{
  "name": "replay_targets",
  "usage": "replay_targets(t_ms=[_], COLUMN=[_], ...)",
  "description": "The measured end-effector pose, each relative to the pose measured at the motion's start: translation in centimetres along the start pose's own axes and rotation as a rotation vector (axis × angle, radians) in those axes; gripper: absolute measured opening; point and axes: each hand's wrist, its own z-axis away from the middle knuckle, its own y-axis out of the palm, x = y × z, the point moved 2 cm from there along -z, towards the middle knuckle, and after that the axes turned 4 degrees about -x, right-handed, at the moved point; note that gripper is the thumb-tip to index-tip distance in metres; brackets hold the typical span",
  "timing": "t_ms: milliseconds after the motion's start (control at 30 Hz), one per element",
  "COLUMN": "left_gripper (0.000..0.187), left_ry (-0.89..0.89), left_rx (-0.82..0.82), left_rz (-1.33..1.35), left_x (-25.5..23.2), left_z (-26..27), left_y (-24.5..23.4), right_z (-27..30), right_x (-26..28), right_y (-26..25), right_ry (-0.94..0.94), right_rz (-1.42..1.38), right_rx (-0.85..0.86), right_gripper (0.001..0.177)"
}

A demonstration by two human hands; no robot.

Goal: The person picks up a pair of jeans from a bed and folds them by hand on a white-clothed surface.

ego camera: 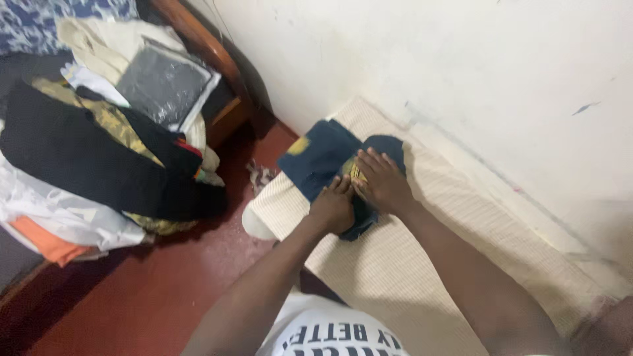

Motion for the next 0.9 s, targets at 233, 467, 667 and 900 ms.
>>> replay_targets(t_ms=[233, 467, 667, 900], left_gripper=[0.109, 0.138, 0.139, 0.107], left_ry=[-0.091, -0.117, -0.163, -0.124], left_rx=[-0.01, 0.063, 0.19, -0.08], left_rz=[0.064, -0.209, -0.314, -0.423], left_x=[-2.7, -5.9, -6.4, -5.7], left_z=[0.6, 1.3, 0.5, 0.0], left_y=[-2.2, -1.6, -0.4, 2.2], right_z=[1.0, 1.3, 1.1, 1.6], right_x=[-0.7, -0.4, 0.1, 0.1], right_y=[0.2, 0.0, -0.6, -0.9], right_ry=[0.251, 0.358, 0.392, 0.407], right_rz=[0.218, 0.053, 0.06, -0.032], right_rx=[0.039, 0.06, 0.097, 0.018], right_gripper=[0.053, 0.057, 0.056, 0.062])
